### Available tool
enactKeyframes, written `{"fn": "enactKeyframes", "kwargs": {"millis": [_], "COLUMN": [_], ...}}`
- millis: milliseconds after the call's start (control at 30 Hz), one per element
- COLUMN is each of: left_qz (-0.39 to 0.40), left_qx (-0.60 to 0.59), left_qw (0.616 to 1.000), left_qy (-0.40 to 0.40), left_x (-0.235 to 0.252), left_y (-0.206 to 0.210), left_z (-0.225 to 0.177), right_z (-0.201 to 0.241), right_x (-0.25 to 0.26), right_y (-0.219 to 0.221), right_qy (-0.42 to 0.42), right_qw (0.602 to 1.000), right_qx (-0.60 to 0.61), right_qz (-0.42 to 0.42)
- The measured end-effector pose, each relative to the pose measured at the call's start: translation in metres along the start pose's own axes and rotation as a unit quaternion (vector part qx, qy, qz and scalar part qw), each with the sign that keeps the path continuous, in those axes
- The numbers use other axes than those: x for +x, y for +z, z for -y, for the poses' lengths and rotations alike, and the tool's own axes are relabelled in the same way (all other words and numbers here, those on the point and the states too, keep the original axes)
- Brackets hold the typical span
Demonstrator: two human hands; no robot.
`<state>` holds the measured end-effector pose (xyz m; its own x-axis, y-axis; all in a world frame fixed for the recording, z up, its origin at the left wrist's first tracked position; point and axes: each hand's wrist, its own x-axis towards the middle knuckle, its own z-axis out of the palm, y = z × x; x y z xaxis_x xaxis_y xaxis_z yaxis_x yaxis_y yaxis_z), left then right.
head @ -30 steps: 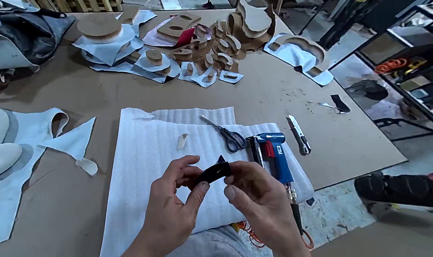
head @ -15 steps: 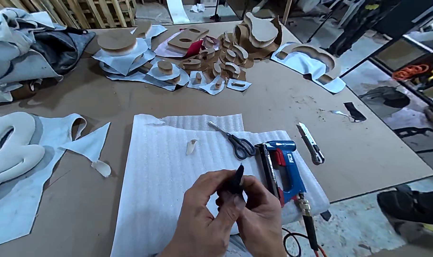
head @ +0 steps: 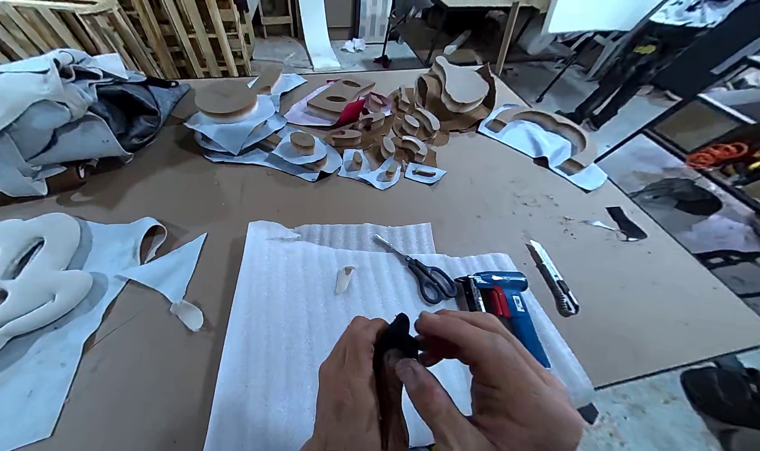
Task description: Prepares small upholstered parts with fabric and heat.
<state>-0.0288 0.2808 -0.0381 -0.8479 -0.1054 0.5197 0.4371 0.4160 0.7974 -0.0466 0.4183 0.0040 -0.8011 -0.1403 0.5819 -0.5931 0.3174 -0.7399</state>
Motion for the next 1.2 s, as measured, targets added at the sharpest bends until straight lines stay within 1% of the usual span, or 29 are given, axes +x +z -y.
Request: {"fn": "enactKeyframes", "kwargs": {"millis": [67,133,167,233,267,333,400,467,533,600,733,800,867,900,933,967,1000,1033,1067,1100,1133,1200], "left_qz": [-0.001,0.008,0.02,0.052,0.066,0.079,0.072,0.059,0.052,0.047,0.06,0.07,0.106,0.13,0.155,0.172,0.173,0.158,0.135,0.124,0.122,0.123], "left_qx": [0.006,-0.014,-0.045,-0.162,-0.232,-0.356,-0.441,-0.502,-0.538,-0.558,-0.562,-0.556,-0.517,-0.471,-0.392,-0.275,-0.134,-0.002,0.089,0.144,0.18,0.224], "left_qw": [1.0,1.0,0.999,0.982,0.964,0.915,0.867,0.828,0.8,0.783,0.78,0.782,0.792,0.809,0.845,0.891,0.932,0.959,0.971,0.974,0.972,0.966], "left_qy": [0.006,-0.005,-0.021,-0.078,-0.111,-0.173,-0.22,-0.245,-0.26,-0.269,-0.269,-0.274,-0.308,-0.327,-0.33,-0.318,-0.289,-0.235,-0.175,-0.124,-0.086,-0.038], "left_x": [-0.001,-0.003,-0.003,-0.005,-0.006,-0.006,-0.005,-0.005,-0.004,-0.003,0.0,-0.001,-0.001,-0.002,-0.004,-0.008,-0.015,-0.023,-0.031,-0.038,-0.044,-0.053], "left_y": [0.0,-0.001,-0.001,-0.003,-0.004,-0.005,-0.006,-0.006,-0.006,-0.006,-0.007,-0.004,-0.003,-0.002,-0.002,-0.001,0.002,0.007,0.014,0.022,0.03,0.043], "left_z": [-0.002,-0.004,-0.005,-0.012,-0.016,-0.023,-0.029,-0.031,-0.033,-0.034,-0.023,-0.011,0.001,0.01,0.021,0.033,0.045,0.056,0.068,0.08,0.091,0.11], "right_z": [0.002,0.004,0.004,0.002,0.001,-0.002,-0.003,-0.005,-0.008,-0.009,-0.009,-0.013,-0.023,-0.032,-0.042,-0.053,-0.065,-0.077,-0.089,-0.1,-0.109,-0.12], "right_x": [-0.001,-0.004,-0.005,-0.006,-0.007,-0.007,-0.007,-0.006,-0.006,-0.005,-0.005,-0.008,-0.014,-0.018,-0.023,-0.029,-0.033,-0.037,-0.041,-0.045,-0.048,-0.053], "right_y": [0.006,0.01,0.011,0.014,0.015,0.018,0.019,0.02,0.021,0.021,0.02,0.023,0.029,0.033,0.038,0.044,0.05,0.056,0.061,0.066,0.07,0.076], "right_qy": [-0.006,-0.021,-0.029,-0.037,-0.035,-0.03,-0.031,-0.037,-0.044,-0.026,0.073,0.086,0.104,0.127,0.161,0.204,0.249,0.296,0.342,0.382,0.414,0.459], "right_qw": [1.0,0.999,0.998,0.997,0.997,0.997,0.996,0.996,0.996,0.995,0.987,0.983,0.985,0.982,0.977,0.968,0.956,0.942,0.927,0.913,0.901,0.884], "right_qx": [-0.004,-0.018,-0.022,-0.019,-0.011,0.01,0.02,0.02,0.034,0.068,0.142,0.158,0.129,0.118,0.114,0.114,0.113,0.107,0.096,0.079,0.057,-0.011], "right_qz": [-0.011,-0.033,-0.044,-0.062,-0.067,-0.076,-0.081,-0.079,-0.076,-0.068,-0.037,-0.036,-0.057,-0.07,-0.082,-0.094,-0.105,-0.116,-0.123,-0.123,-0.116,-0.084]}}
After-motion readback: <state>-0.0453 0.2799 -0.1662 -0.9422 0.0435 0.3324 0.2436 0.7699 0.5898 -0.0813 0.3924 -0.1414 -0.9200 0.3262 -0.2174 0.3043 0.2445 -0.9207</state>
